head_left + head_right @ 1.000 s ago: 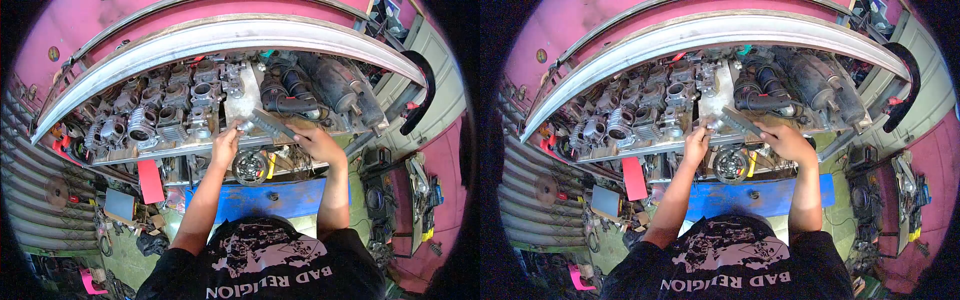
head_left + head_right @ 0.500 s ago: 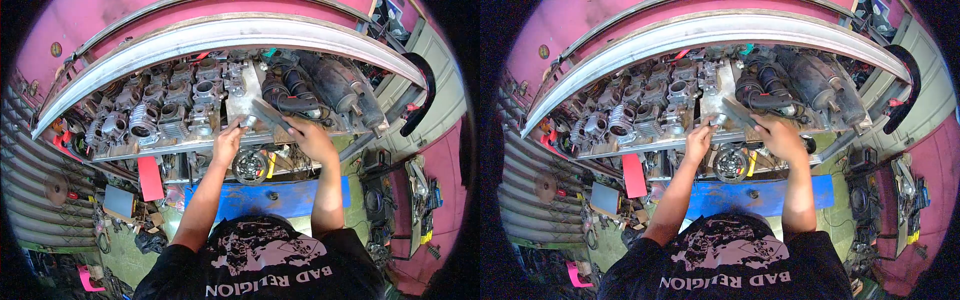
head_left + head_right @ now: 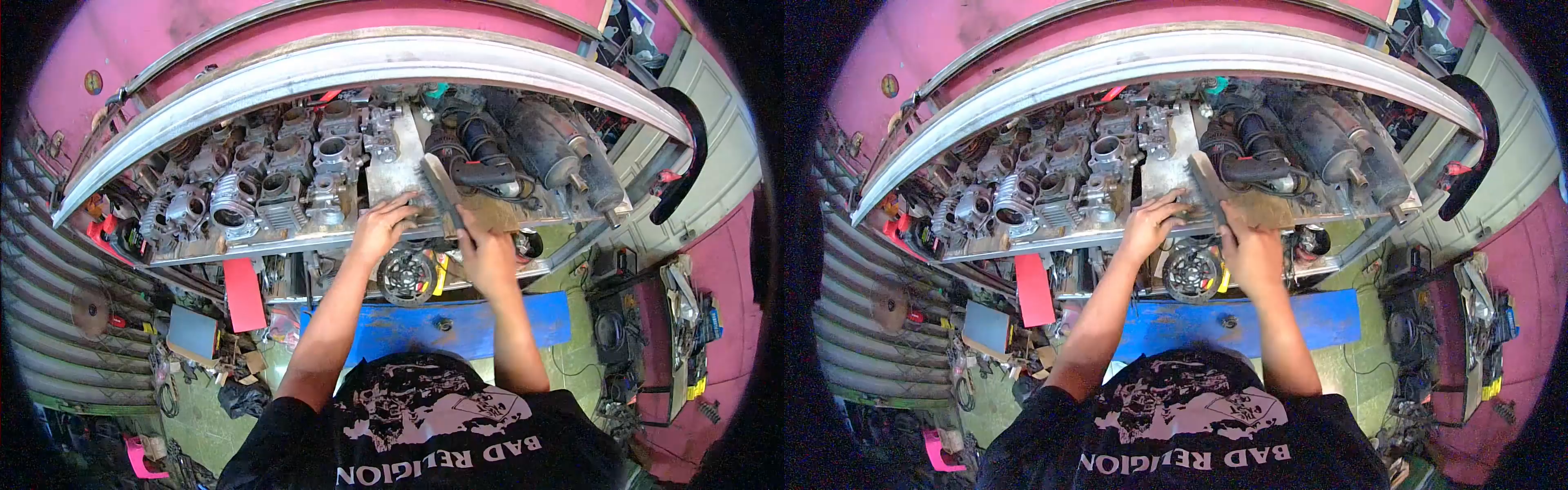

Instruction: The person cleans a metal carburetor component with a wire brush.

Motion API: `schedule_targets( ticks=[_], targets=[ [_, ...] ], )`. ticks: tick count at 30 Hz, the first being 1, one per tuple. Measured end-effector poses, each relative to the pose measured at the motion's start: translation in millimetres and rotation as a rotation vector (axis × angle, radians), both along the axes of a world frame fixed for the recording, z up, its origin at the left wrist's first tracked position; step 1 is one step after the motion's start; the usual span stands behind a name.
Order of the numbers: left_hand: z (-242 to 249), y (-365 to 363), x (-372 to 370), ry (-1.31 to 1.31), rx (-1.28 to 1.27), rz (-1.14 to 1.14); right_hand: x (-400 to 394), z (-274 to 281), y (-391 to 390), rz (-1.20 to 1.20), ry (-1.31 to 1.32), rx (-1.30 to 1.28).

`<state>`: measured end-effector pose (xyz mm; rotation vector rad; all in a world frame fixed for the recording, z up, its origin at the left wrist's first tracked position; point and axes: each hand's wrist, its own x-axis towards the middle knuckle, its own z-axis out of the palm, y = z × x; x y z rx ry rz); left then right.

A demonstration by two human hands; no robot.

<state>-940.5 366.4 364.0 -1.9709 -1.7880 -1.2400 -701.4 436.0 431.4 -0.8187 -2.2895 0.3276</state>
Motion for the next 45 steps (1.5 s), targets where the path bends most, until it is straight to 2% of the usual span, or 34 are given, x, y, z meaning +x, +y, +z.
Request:
schedule_targets(
  ticks=[1,3,4,5,7,10,12,13,15,16,20,22,25,27,29,30,32,35,39,40,43,45],
  targets=[
    [1.0,0.9,3.7,0.002,0.004,-0.001,-6.5,-9.3,-4.6,-0.008,0.018,0.035],
    [-1.9,-0.1,17.1,-0.485,-0.127,0.146,-16.9,-22.9,-12.1,-0.066,-0.093,-0.013],
    [-6.9,5.7,21.8,-0.727,-0.009,0.136,-15.6,-31.7,-10.5,-0.072,-0.092,-0.014],
    [-7.9,7.5,18.9,-0.724,-0.009,0.131,-14.2,-40.2,-7.4,-0.041,-0.029,-0.065],
    [1.9,4.9,14.9,-0.563,-0.211,0.299,-12.0,-31.9,-8.6,-0.008,0.031,-0.12],
    [-6.4,10.3,10.3,-0.593,-0.156,0.245,-8.7,-17.6,-9.8,0.026,-0.016,-0.179],
    [-10.9,11.6,8.7,-0.629,-0.151,0.206,-26.4,-12.1,-3.6,0.055,0.011,0.067],
    [-12.5,12.1,8.8,-0.669,-0.118,0.185,-39.2,-8.9,-1.7,0.055,0.009,0.062],
    [-10.0,12.6,9.6,-0.706,-0.086,0.164,-67.5,-3.0,4.6,-0.024,-0.161,-0.167],
    [-7.0,11.5,10.8,-0.724,-0.086,0.2,-77.0,-8.7,8.9,-0.015,-0.126,-0.051],
    [-19.5,15.5,1.7,-0.769,-0.102,0.223,-56.6,9.2,-13.6,-0.044,-0.281,-0.017],
    [-16.1,14.6,1.8,-0.77,-0.113,0.22,-34.1,8.1,-30.0,0.006,-0.153,0.176],
    [-8.9,13.7,2.8,-0.742,-0.14,0.24,-32.8,24.8,-46.2,-0.075,-0.189,0.053],
    [-12.5,15.6,0.4,-0.716,-0.163,0.263,-49.9,9.2,-34.6,-0.057,-0.136,0.154],
    [-29.6,22.0,-5.7,-0.596,-0.045,0.282,-72.4,-1.9,-29.9,-0.084,-0.194,0.271],
    [-24.7,20.4,-3.1,-0.598,-0.045,0.281,-80.1,-2.0,-28.9,-0.096,-0.263,0.217],
    [-14.1,17.9,1.1,-0.738,-0.175,0.291,-83.1,0.4,-30.7,-0.102,-0.281,0.255],
    [-20.6,21.8,0.6,-0.713,-0.096,0.299,-68.1,6.3,-52.6,-0.093,-0.339,0.332],
    [-8.0,12.7,5.2,-0.735,-0.137,0.26,-61.5,23.0,-69.6,-0.021,-0.436,0.374],
    [-9.2,12.8,5.2,-0.761,-0.143,0.277,-69.1,36.8,-69.1,-0.015,-0.556,0.288],
    [-8.6,18.9,2.6,-0.836,-0.154,0.326,-104.4,23.0,-46.1,-0.059,-0.464,0.334],
    [-4.7,21.6,3.4,-0.884,-0.162,0.354,-118.4,24.4,-45.6,-0.094,-0.537,0.311]
  ],
)
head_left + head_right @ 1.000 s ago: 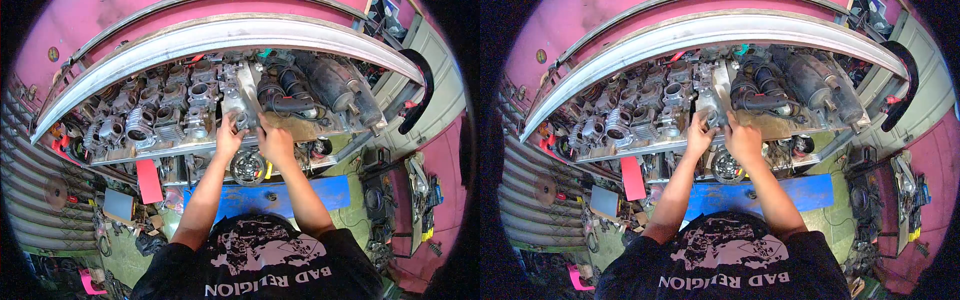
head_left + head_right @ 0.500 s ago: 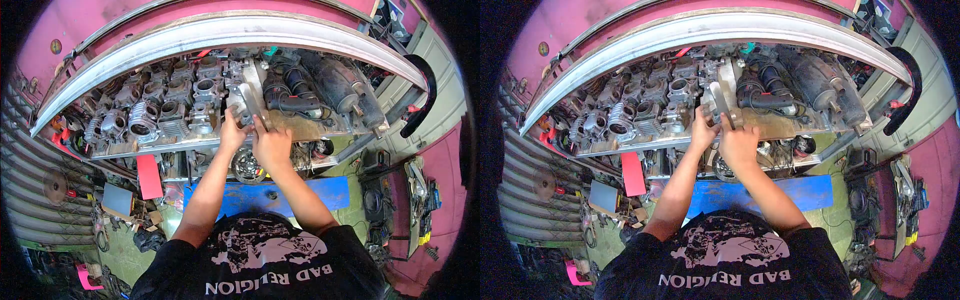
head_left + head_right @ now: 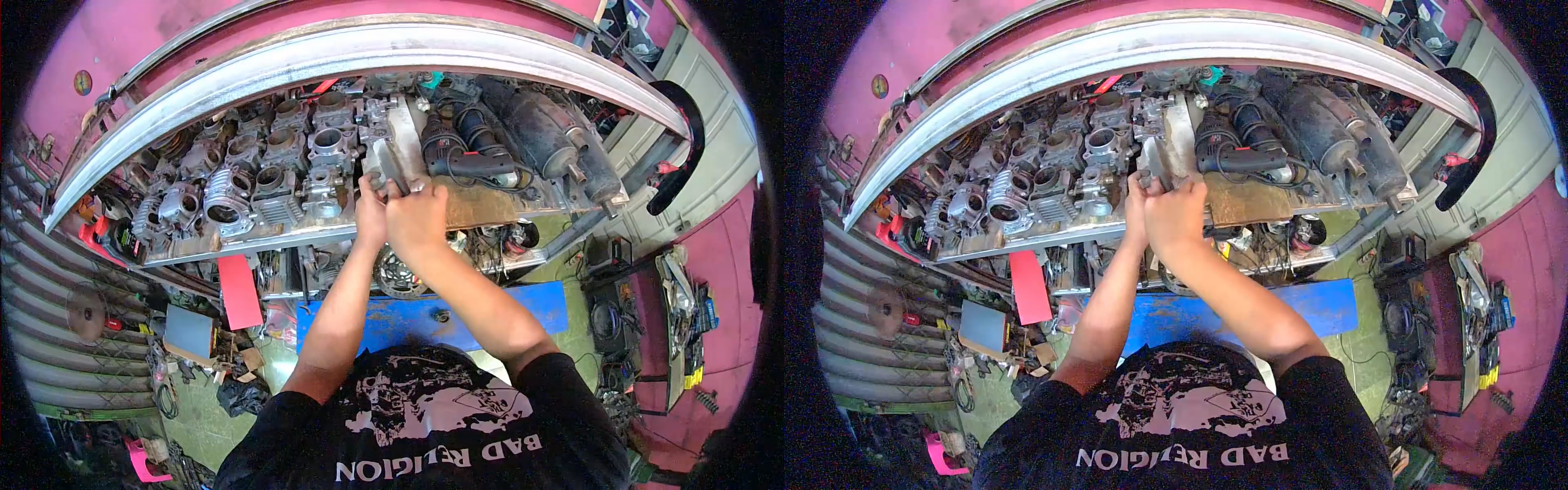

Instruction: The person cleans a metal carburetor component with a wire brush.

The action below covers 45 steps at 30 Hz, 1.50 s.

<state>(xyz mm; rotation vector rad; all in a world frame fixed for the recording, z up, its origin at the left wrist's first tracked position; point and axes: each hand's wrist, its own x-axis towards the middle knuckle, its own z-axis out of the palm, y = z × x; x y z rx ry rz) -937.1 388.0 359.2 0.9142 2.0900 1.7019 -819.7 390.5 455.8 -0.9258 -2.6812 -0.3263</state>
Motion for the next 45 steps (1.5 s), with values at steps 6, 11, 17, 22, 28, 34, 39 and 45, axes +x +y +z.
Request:
schedule_targets(
  ticks=[6,11,17,22,28,34,39,45],
  targets=[
    [8.8,-6.3,9.3,0.207,0.034,0.008,28.5,31.7,-32.9,0.009,-0.327,-0.171],
    [-6.0,1.3,2.9,0.149,0.011,0.04,7.2,6.1,21.0,0.0,0.064,-0.084],
    [-12.2,5.4,-1.0,0.096,0.087,0.006,43.6,11.7,12.9,0.149,0.177,0.068],
    [-22.0,6.4,-3.0,0.223,0.145,-0.036,97.7,66.3,11.2,0.061,0.018,-0.199],
    [-12.9,3.7,3.5,0.14,0.071,-0.096,72.1,54.4,135.8,-0.113,0.12,0.055],
    [-1.7,-0.6,15.6,0.214,0.041,-0.058,79.5,12.4,189.6,-0.101,0.075,0.295],
    [-10.0,6.8,17.3,0.315,0.132,0.025,82.9,8.5,185.7,-0.111,0.016,0.238],
    [-4.7,-0.9,21.9,0.437,-0.042,0.175,56.9,16.9,148.2,-0.075,0.085,0.226]
  ],
)
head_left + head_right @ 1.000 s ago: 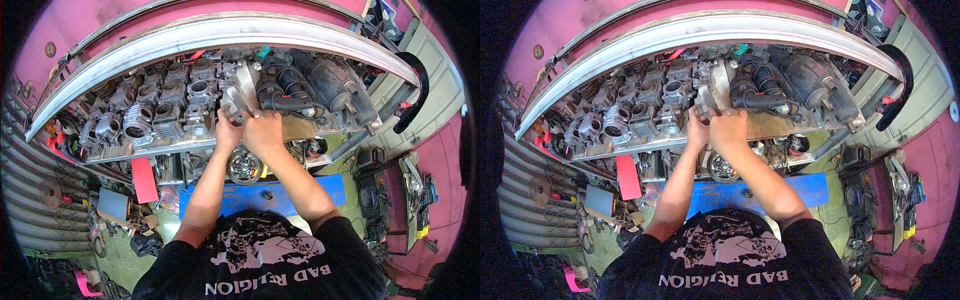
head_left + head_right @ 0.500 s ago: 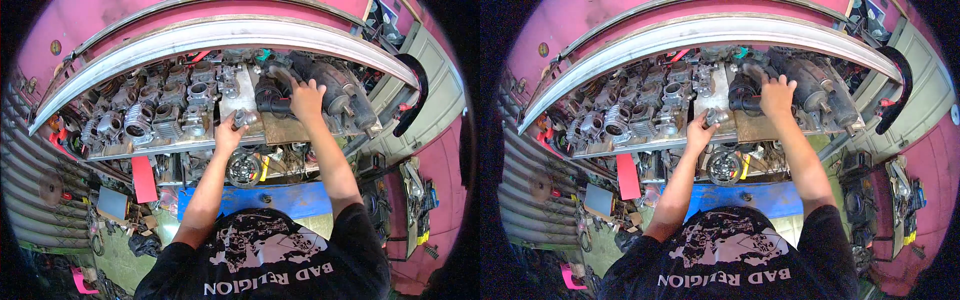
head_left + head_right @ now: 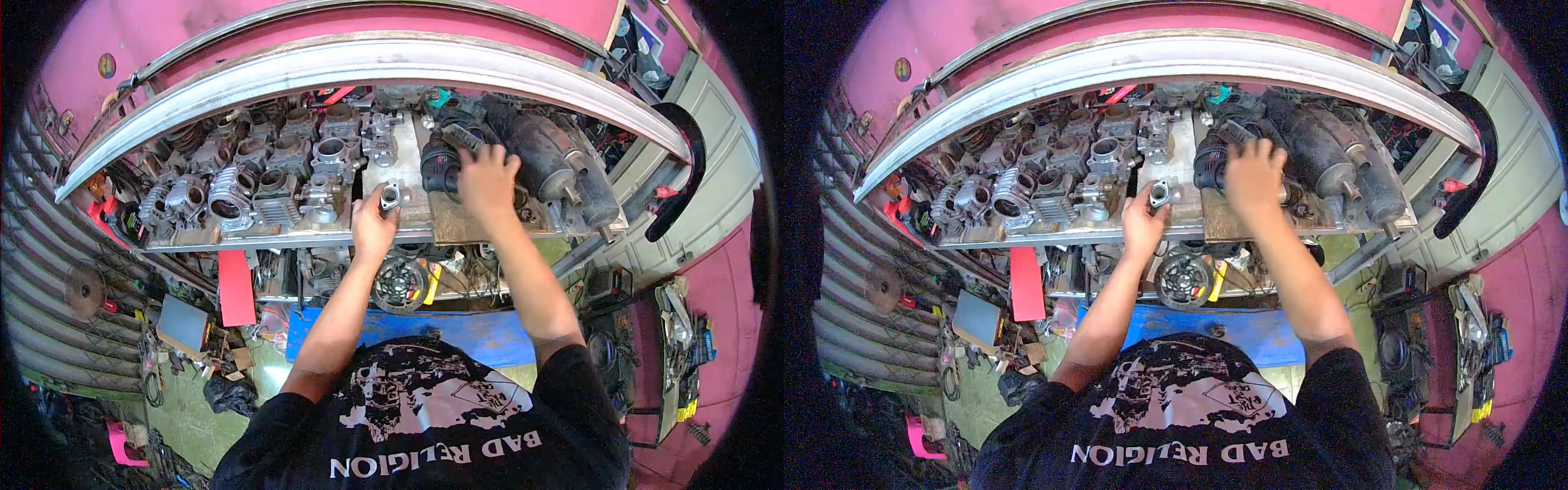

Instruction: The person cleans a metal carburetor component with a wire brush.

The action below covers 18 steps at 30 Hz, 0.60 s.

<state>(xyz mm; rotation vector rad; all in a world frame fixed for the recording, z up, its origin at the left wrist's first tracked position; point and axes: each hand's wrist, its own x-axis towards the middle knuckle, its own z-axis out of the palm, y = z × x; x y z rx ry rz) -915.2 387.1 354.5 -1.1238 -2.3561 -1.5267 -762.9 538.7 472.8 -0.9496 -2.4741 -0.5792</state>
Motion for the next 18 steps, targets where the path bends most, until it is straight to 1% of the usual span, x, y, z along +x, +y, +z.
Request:
schedule_targets(
  ticks=[1,3,4,5,7,8,9,11,13,15,17,18],
  targets=[
    [5.6,-2.3,-0.4,0.002,-0.002,0.001,-7.1,2.3,-14.4,0.125,0.084,-0.022],
    [17.2,-5.6,-2.6,0.27,0.033,0.008,-22.2,-1.7,-34.2,0.44,0.189,-0.199],
    [19.9,-2.3,-4.7,0.374,0.068,0.042,-34.8,-12.1,-39.1,0.458,0.176,-0.297],
    [20.1,-0.2,-9.1,0.373,0.063,0.042,-48.2,-27.3,-42.5,0.473,0.163,-0.396],
    [13.3,3.4,-20.3,0.508,-0.049,0.052,-63.7,-53.9,-45.3,0.459,0.193,-0.423],
    [8.7,2.6,-22.9,0.502,-0.037,0.039,-70.6,-70.2,-43.3,0.459,0.259,-0.432],
    [7.2,0.5,-24.0,0.507,-0.037,0.04,-73.9,-73.3,-45.7,0.46,0.326,-0.44],
    [2.6,-5.3,-25.3,0.492,0.0,-0.067,-70.1,-82.2,-50.1,0.421,0.353,-0.428],
    [-1.3,-11.4,-25.6,0.476,0.002,-0.089,-65.9,-88.0,-56.6,0.38,0.404,-0.335],
    [-2.6,-17.5,-26.2,0.41,0.063,-0.161,-62.8,-92.2,-60.5,0.374,0.398,-0.359],
    [-0.4,-20.0,-24.8,0.387,0.089,-0.185,-60.3,-93.8,-62.5,0.366,0.352,-0.269],
    [0.1,-21.5,-24.8,0.366,0.117,-0.204,-61.7,-98.3,-61.3,0.365,0.351,-0.271]
  ],
)
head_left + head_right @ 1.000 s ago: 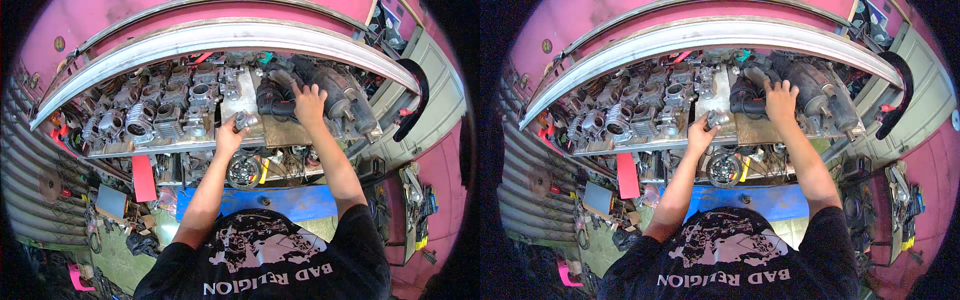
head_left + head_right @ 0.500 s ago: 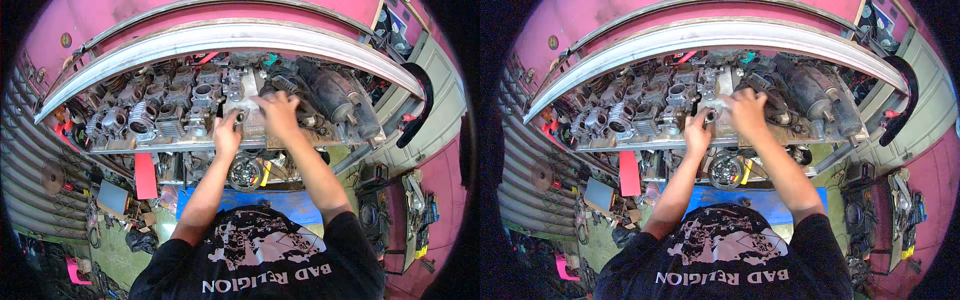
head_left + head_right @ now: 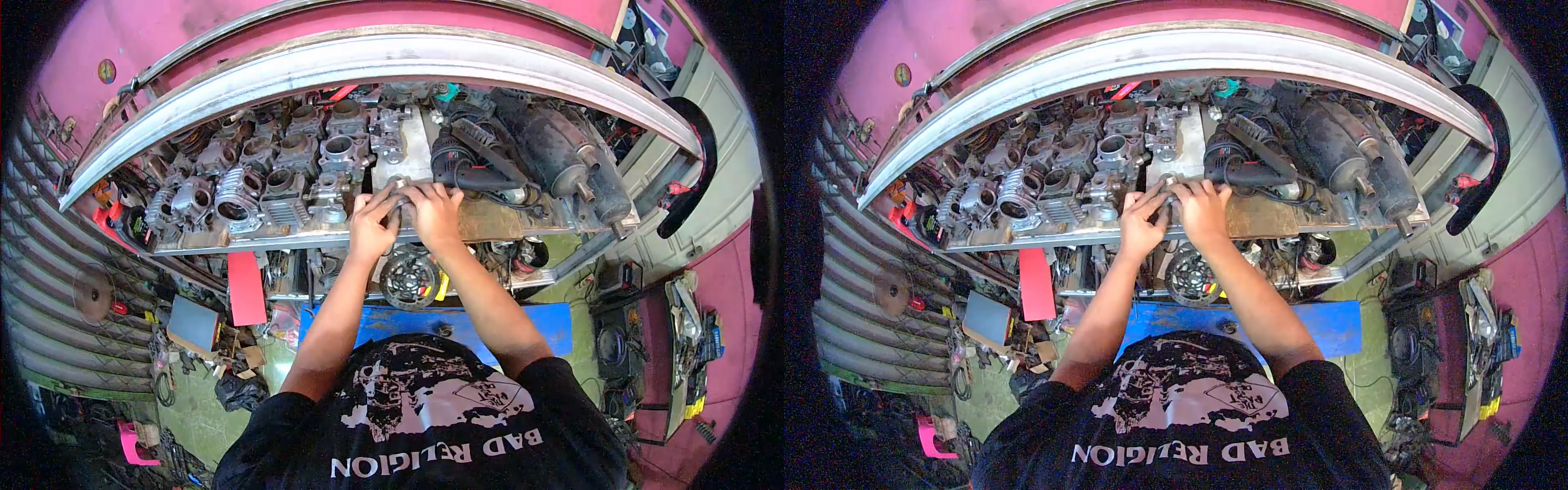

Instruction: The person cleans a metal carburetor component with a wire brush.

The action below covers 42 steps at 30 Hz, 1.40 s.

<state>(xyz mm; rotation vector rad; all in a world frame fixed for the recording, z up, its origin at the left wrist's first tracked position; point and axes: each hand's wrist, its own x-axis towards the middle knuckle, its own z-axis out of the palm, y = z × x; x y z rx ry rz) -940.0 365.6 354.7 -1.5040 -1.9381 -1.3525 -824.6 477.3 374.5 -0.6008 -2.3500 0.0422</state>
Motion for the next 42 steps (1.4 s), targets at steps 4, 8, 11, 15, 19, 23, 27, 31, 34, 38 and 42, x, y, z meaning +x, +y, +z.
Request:
schedule_targets(
  ticks=[4,8,11,15,19,23,27,31,34,38,42],
  targets=[
    [-0.9,3.1,-1.1,-0.006,-0.022,0.063,-9.0,-7.5,4.3,0.04,0.043,-0.014],
    [1.4,13.4,3.9,0.031,-0.035,0.207,-19.6,-5.2,14.7,-0.001,-0.048,-0.005],
    [6.3,18.5,5.8,-0.095,-0.104,0.33,-27.6,-0.9,21.7,-0.037,-0.134,0.024],
    [13.9,19.4,3.9,-0.206,-0.251,0.301,-37.0,12.7,29.1,-0.048,-0.199,0.04],
    [1.4,28.4,-5.6,-0.096,-0.091,0.294,-47.5,23.1,42.7,-0.051,-0.281,0.108],
    [-0.7,37.4,-10.4,-0.15,-0.122,0.32,-55.2,19.6,53.9,-0.002,-0.22,0.191],
    [4.2,43.7,-18.1,-0.206,-0.134,0.343,-54.7,18.7,56.1,0.07,-0.238,0.234],
    [1.9,46.6,-19.7,-0.214,-0.099,0.36,-61.1,12.7,60.5,0.08,-0.194,0.223],
    [-0.2,47.7,-20.8,-0.212,-0.083,0.377,-56.8,23.8,56.0,0.057,-0.294,0.148],
    [2.8,44.8,-18.9,-0.239,-0.103,0.374,-38.8,49.4,36.7,0.014,-0.421,0.017],
    [4.3,44.2,-17.7,-0.276,-0.113,0.36,-40.1,27.3,39.1,-0.025,-0.306,0.005]
  ],
)
